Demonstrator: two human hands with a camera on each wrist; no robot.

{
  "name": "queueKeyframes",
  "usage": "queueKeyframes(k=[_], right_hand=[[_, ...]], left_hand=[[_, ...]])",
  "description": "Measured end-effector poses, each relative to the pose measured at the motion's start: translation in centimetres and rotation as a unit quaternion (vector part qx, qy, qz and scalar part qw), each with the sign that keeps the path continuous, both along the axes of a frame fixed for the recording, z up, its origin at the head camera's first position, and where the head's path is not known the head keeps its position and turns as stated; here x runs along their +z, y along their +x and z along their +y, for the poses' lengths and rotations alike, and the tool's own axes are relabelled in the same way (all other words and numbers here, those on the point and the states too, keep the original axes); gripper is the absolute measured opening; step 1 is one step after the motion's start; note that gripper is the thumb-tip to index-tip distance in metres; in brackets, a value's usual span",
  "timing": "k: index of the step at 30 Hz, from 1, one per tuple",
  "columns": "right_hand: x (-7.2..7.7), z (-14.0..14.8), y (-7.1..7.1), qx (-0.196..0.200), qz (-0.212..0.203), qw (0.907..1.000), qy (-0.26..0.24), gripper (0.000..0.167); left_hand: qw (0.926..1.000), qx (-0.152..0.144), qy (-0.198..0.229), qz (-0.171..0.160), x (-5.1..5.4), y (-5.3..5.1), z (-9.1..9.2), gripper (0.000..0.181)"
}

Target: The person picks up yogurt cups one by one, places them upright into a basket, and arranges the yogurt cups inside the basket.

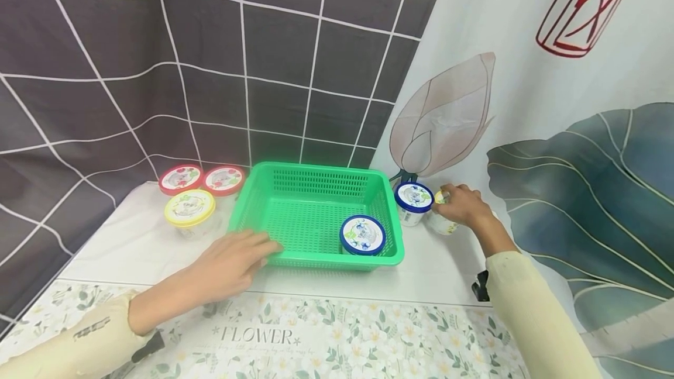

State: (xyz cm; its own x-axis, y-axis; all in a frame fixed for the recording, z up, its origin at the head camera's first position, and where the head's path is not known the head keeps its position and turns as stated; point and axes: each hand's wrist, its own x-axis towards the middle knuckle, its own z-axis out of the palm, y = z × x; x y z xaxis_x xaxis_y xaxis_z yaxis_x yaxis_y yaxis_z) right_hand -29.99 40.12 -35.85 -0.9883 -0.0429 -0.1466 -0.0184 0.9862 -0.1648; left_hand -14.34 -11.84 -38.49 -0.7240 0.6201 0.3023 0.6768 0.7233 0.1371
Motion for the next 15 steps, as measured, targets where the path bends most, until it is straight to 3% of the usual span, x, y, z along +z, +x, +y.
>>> queueKeyframes(k=[15], right_hand=[[0.8, 0.81, 0.43, 0.015, 0.0, 0.9998, 0.016, 0.077]], left_hand=[[1.0, 0.0, -0.002, 0.005, -0.03, -0.09, -0.05, 0.034]])
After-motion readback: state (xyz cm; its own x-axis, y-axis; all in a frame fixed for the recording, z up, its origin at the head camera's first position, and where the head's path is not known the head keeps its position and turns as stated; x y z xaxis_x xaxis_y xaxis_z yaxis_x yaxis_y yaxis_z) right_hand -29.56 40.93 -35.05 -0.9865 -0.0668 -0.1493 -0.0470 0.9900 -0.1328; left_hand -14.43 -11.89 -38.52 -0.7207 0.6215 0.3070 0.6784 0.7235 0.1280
